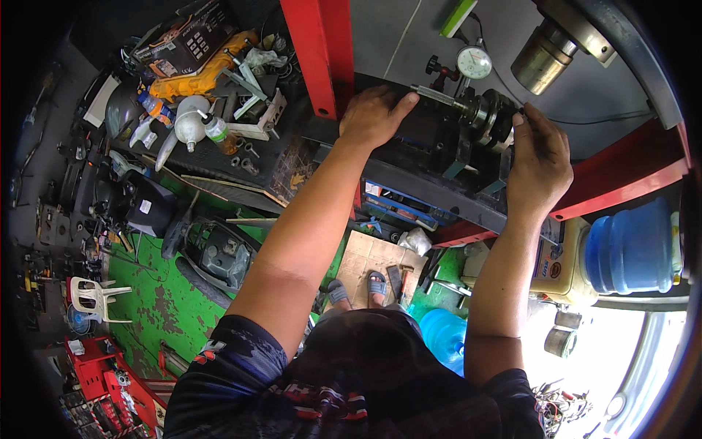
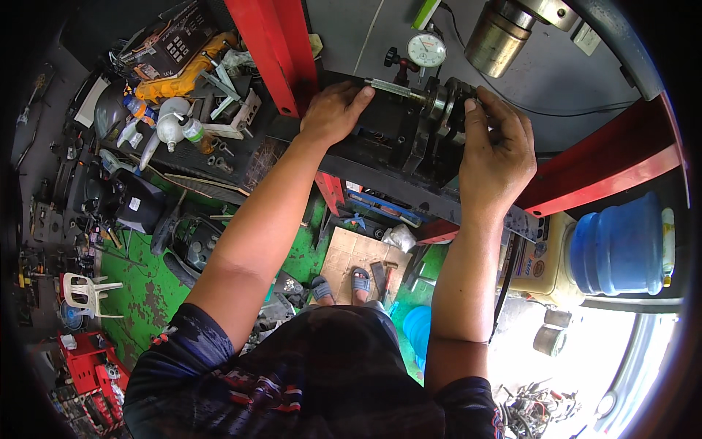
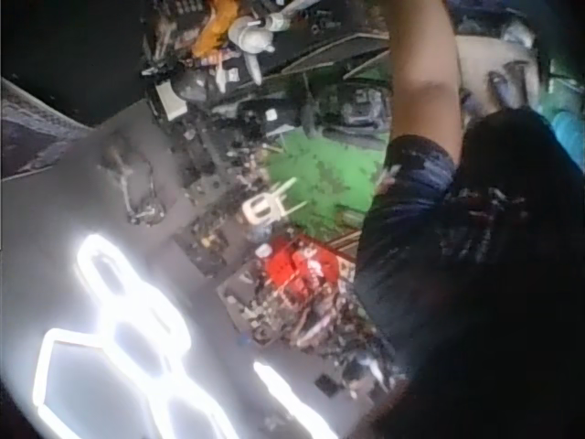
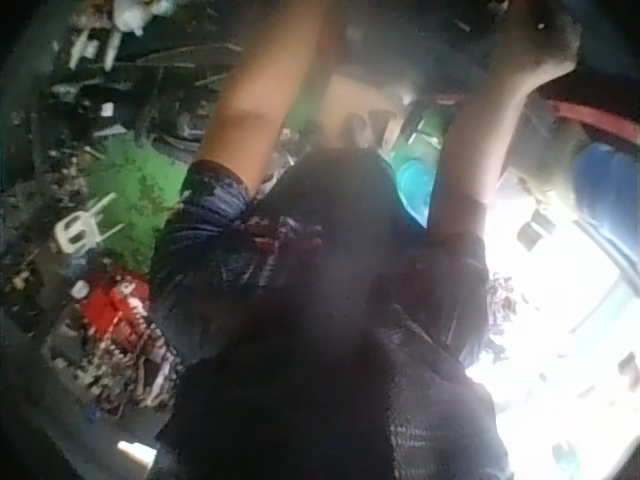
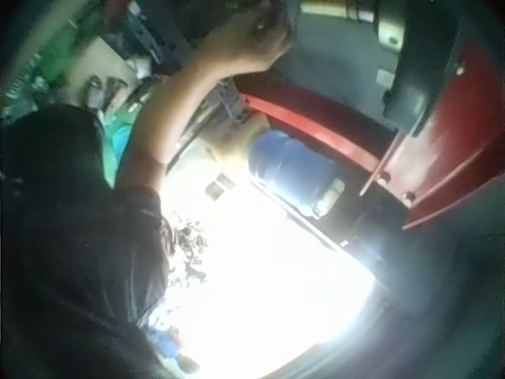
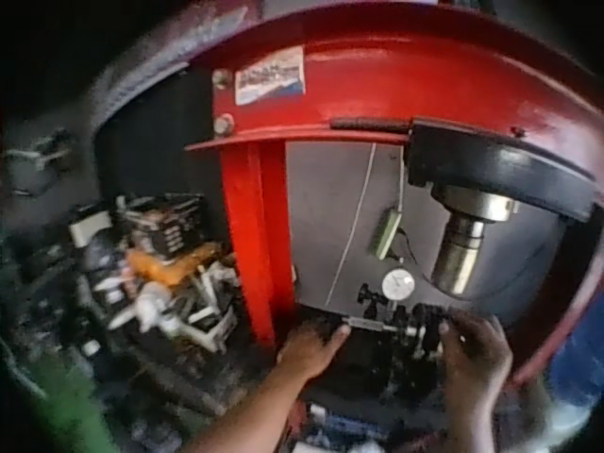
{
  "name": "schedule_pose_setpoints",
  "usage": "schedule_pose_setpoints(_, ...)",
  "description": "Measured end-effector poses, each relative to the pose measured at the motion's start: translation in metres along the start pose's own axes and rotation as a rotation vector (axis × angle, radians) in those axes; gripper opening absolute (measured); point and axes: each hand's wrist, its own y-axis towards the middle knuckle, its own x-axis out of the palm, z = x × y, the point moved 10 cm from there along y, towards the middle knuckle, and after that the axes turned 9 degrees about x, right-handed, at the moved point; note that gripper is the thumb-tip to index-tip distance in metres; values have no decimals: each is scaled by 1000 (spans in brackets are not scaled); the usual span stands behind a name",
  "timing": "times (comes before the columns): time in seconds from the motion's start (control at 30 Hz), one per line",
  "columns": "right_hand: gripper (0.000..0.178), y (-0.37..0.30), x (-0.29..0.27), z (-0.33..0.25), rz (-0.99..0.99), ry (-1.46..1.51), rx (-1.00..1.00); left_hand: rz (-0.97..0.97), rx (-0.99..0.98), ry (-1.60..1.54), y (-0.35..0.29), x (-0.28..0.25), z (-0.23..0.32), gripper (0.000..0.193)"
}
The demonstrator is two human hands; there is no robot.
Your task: The person measures a cylindrical mechanical part with a caliper, then uses a rubber mallet to tap it on a cardboard surface. They place the part into a red hydraulic press, adjust it, and continue measuring with the caliper. The person repeats the process of tapping the part with the mallet and placing it back into the press.
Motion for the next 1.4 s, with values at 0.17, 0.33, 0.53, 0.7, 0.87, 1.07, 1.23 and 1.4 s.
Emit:
schedule_pose_setpoints(0.17,20,1,1,-6,17,-60,-59,14,9,2,-1,-1,1,84)
schedule_pose_setpoints(0.33,20,7,15,7,-33,-69,-97,2,10,2,-1,1,0,85)
schedule_pose_setpoints(0.53,21,10,23,19,-147,-102,-10,41,32,13,-1,0,-1,85)
schedule_pose_setpoints(0.7,24,6,12,6,-114,-36,11,40,24,12,-2,-1,-1,84)
schedule_pose_setpoints(0.87,25,7,-1,-10,-21,10,-69,29,26,16,-1,-3,4,84)
schedule_pose_setpoints(1.07,23,5,-2,-11,-10,54,-78,64,31,3,-2,-5,4,84)
schedule_pose_setpoints(1.23,22,5,4,-2,-16,22,-91,37,26,-4,0,-2,1,85)
schedule_pose_setpoints(1.4,21,6,7,2,-19,36,-83,-1,28,18,0,1,-1,86)
